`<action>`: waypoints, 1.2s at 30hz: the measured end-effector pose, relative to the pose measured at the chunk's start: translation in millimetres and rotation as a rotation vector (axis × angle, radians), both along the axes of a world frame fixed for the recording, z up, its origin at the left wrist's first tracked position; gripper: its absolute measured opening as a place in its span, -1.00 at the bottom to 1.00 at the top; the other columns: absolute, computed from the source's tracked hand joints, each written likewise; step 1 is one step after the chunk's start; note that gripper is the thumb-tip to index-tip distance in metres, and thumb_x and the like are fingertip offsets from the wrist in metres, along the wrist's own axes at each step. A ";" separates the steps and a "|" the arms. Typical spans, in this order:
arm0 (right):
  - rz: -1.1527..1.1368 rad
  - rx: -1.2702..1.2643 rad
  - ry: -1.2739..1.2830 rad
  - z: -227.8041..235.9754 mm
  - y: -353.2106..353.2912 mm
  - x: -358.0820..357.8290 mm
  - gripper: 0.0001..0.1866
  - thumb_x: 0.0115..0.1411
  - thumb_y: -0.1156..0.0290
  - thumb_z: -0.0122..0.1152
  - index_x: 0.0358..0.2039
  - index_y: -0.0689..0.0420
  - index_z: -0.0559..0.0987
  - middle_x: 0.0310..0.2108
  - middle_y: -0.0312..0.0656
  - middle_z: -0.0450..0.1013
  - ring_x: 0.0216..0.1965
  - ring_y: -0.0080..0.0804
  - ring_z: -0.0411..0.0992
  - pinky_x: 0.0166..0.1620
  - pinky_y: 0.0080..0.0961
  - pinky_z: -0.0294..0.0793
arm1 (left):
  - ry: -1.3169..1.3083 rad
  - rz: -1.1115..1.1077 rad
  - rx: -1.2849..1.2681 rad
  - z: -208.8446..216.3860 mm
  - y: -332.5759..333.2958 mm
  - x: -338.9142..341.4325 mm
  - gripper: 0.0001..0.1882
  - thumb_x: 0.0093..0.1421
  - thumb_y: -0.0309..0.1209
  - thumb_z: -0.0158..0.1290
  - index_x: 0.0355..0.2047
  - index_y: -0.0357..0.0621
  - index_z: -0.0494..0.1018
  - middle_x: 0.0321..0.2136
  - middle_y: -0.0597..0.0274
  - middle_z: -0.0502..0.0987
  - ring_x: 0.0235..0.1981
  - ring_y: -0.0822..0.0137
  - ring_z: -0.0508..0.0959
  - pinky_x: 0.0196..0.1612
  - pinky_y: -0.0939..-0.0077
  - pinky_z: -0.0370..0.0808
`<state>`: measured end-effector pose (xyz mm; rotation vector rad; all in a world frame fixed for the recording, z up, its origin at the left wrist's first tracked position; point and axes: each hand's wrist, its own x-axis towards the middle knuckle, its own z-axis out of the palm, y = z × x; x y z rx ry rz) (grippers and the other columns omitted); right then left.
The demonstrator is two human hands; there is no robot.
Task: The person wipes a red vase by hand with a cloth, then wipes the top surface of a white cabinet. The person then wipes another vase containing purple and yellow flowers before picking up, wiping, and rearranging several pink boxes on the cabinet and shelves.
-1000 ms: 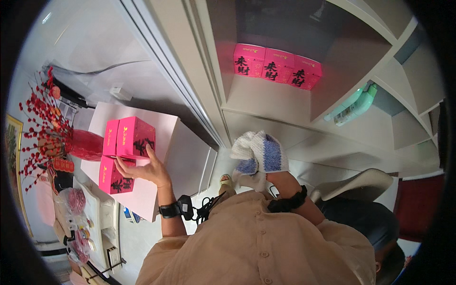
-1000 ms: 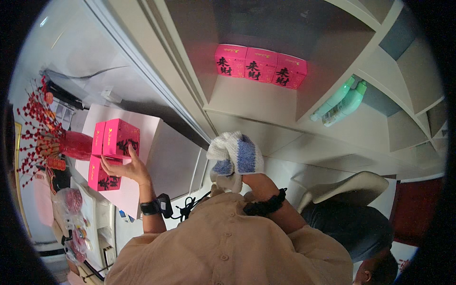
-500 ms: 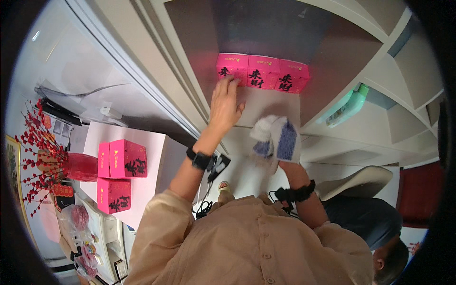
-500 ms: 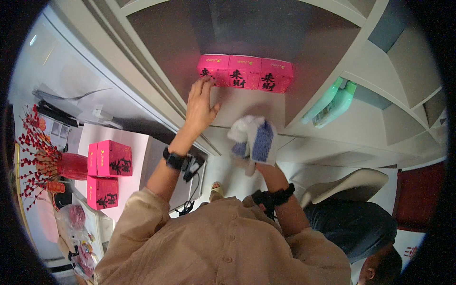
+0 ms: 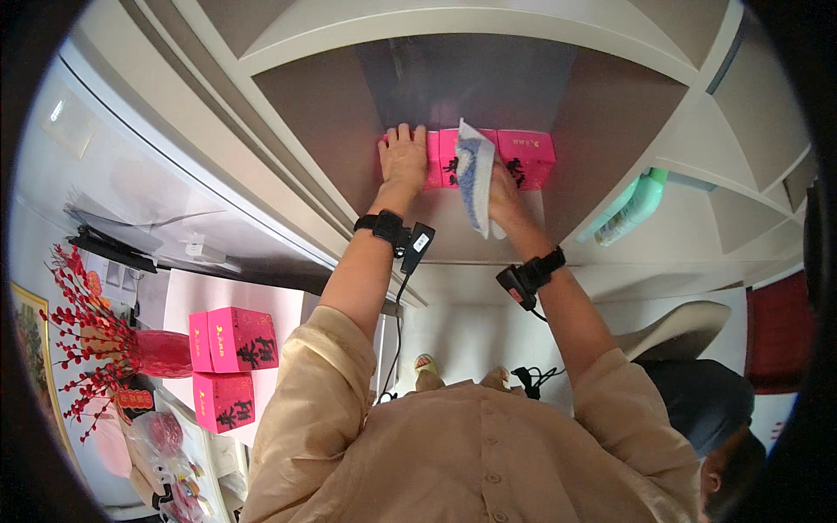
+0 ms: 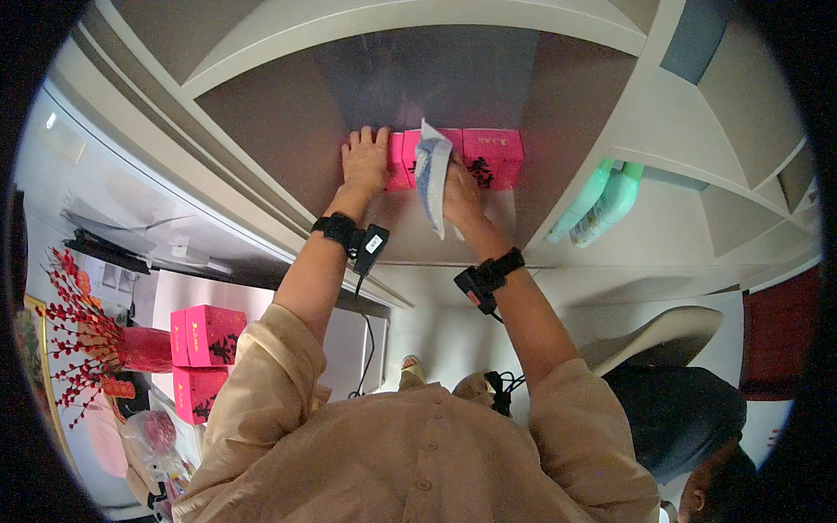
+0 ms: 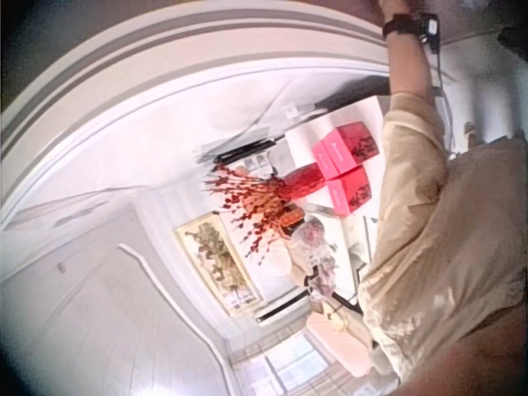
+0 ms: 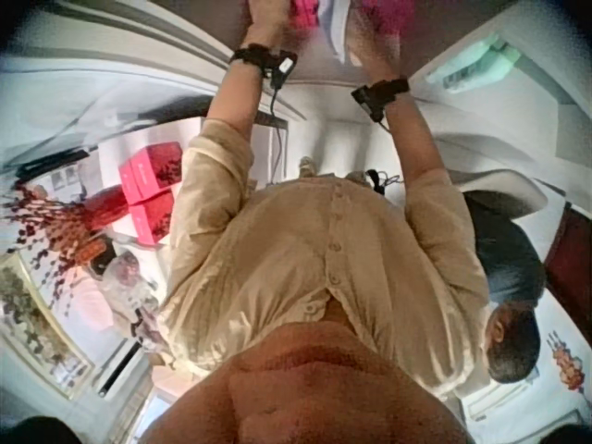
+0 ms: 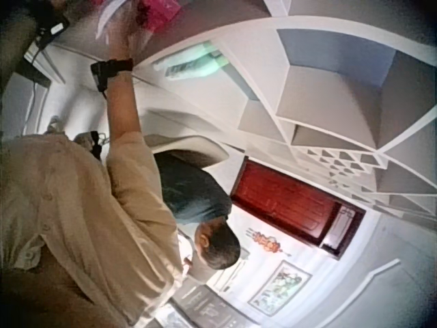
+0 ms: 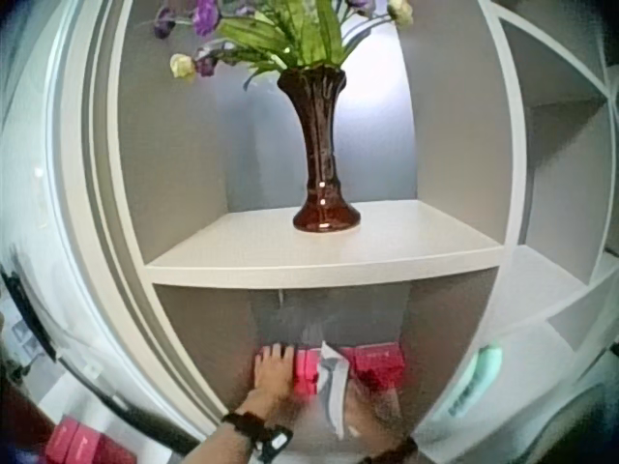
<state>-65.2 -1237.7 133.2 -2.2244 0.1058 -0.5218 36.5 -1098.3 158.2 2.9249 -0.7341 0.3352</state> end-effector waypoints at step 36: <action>0.394 0.504 -0.086 -17.5 32.0 -135.1 -0.32 0.03 0.41 0.19 0.14 0.21 0.14 0.10 -0.14 0.16 0.12 -0.40 0.12 0.19 -0.48 0.03 | 0.285 -0.208 -0.795 9.5 72.0 -194.4 -0.20 -0.38 -0.37 0.39 -0.05 -0.19 0.32 -0.13 0.07 0.33 -0.05 0.17 0.34 0.02 0.36 0.31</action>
